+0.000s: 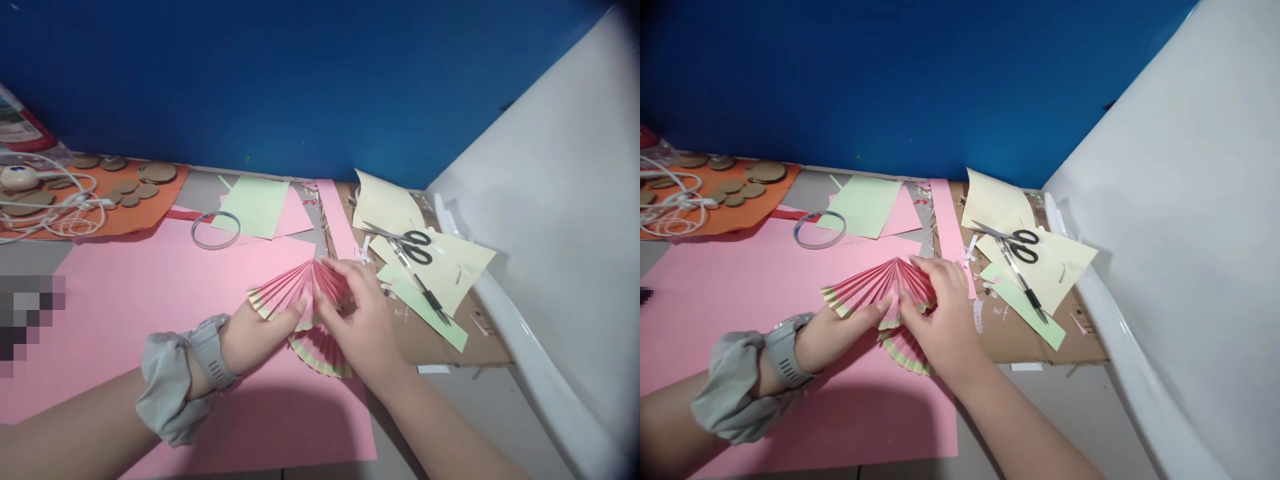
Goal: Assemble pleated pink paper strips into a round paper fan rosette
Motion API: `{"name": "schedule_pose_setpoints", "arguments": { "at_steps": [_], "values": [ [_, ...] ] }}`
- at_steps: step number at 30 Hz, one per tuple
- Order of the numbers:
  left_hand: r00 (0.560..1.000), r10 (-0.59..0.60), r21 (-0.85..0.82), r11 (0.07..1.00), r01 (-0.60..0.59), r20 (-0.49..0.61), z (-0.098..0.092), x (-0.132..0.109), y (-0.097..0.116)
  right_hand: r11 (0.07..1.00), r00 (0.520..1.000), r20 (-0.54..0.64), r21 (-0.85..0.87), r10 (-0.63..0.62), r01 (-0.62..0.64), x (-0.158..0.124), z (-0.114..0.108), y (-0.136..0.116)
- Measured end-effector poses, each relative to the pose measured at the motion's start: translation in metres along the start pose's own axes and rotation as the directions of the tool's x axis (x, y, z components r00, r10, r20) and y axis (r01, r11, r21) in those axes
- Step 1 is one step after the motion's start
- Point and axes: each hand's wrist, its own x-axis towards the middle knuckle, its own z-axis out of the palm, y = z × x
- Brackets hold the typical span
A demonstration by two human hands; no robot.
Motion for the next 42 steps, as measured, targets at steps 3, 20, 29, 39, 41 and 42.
{"name": "schedule_pose_setpoints", "arguments": {
  "at_steps": [3,20,29,39,41,42],
  "values": [
    [1.0,0.004,0.033,0.999,-0.005,0.01,0.0,0.0,0.001,1.0,1.0,-0.015,-0.002,-0.01,0.01,0.0,0.0,-0.001],
    [0.993,-0.101,-0.04,0.994,0.104,0.064,0.001,-0.003,0.005,0.989,0.995,-0.087,0.139,-0.038,0.05,0.0,-0.004,0.001],
    [0.999,-0.045,-0.071,0.996,0.047,0.019,-0.001,-0.004,0.004,0.973,0.974,-0.08,-0.109,-0.213,0.204,-0.003,-0.006,-0.003],
    [0.997,-0.07,-0.096,0.993,0.069,-0.011,0.0,-0.002,0.007,0.932,0.944,-0.033,-0.172,-0.328,0.317,-0.004,-0.007,0.0],
    [0.992,-0.13,-0.103,0.986,0.129,0.002,-0.002,-0.003,0.005,0.9,0.921,-0.018,-0.225,-0.388,0.374,-0.003,-0.009,0.002],
    [0.987,-0.162,-0.125,0.979,0.163,0.016,-0.002,-0.004,0.004,0.883,0.909,-0.015,-0.247,-0.415,0.399,-0.003,-0.01,0.004]
  ]
}}
